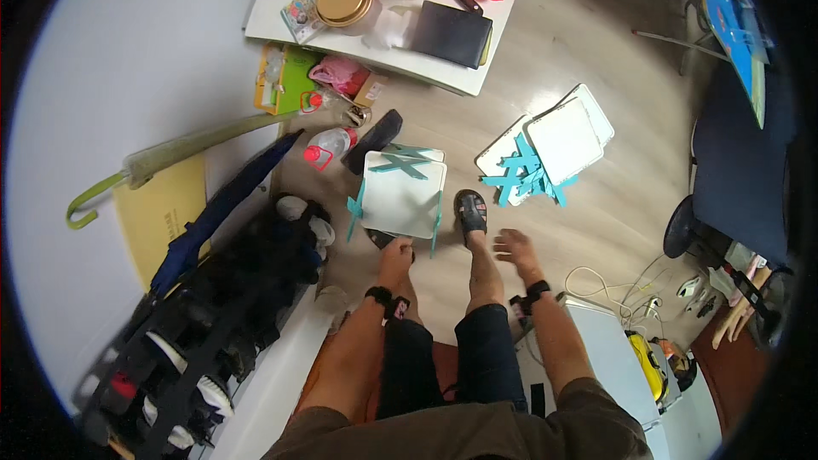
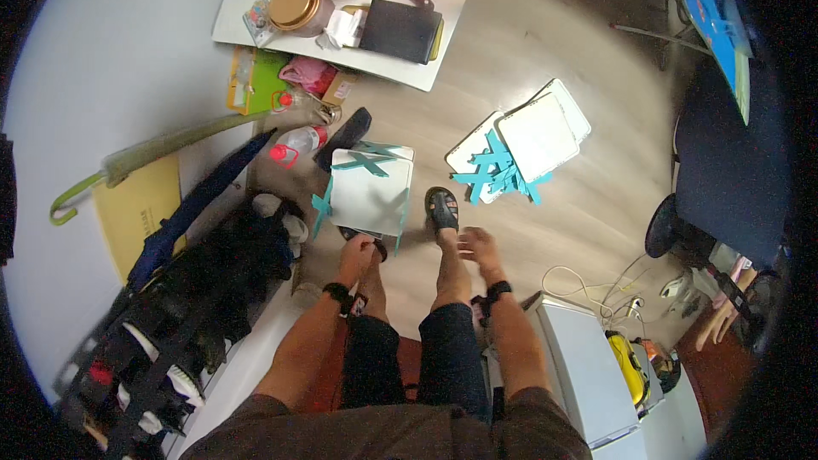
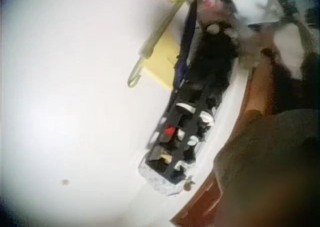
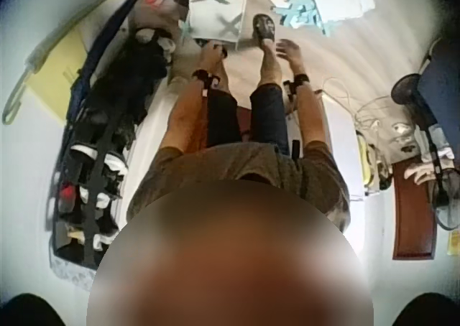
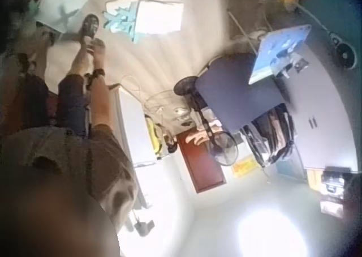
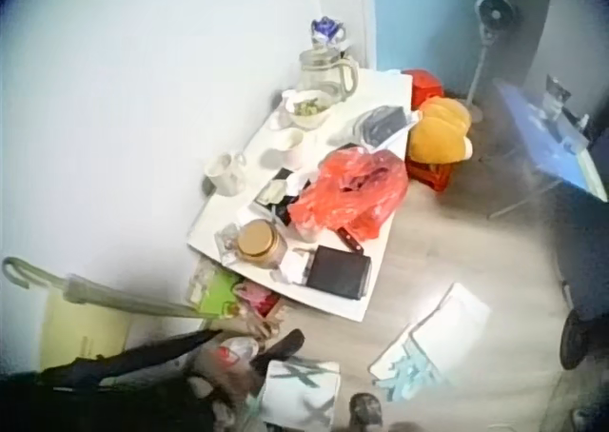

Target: The person assembles multiple small stools by hand and using a power drill, attaching blue cross-shaped legs to white square seats and tightening screws with the tool.

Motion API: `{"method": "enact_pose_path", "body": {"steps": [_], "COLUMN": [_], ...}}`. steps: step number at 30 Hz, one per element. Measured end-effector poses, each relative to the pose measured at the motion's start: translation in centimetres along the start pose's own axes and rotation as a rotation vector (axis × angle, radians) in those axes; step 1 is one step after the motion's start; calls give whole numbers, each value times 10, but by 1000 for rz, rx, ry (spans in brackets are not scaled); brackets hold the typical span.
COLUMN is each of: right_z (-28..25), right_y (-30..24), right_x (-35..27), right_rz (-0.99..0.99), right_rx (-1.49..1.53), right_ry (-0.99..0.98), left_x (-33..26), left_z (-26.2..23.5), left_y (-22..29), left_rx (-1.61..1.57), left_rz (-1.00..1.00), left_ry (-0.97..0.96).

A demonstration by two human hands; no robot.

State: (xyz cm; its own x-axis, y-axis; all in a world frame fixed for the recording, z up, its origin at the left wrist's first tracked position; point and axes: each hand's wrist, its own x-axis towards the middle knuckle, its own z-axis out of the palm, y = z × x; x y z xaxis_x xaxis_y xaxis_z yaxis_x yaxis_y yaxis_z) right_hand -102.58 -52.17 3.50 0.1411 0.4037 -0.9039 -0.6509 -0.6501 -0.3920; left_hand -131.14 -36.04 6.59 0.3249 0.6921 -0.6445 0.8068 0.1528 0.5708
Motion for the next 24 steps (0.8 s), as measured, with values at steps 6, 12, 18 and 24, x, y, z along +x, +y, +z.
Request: {"method": "enact_pose_path", "body": {"steps": [6,12,18,24], "right_z": [112,122,121,154], "right_y": [40,106,111,76], "right_x": [63,139,165,142], "right_rz": [197,-612,-380,-288], "right_rx": [125,-758,-506,-448], "right_ry": [62,-83,-186,-73], "left_x": [102,151,151,164], "left_z": [24,63,89,98], "left_y": [-14,-69,-86,-89], "left_rx": [339,376,380,494], "left_rz": [88,219,296,138], "left_ry": [-75,-261,-181,-323]}}
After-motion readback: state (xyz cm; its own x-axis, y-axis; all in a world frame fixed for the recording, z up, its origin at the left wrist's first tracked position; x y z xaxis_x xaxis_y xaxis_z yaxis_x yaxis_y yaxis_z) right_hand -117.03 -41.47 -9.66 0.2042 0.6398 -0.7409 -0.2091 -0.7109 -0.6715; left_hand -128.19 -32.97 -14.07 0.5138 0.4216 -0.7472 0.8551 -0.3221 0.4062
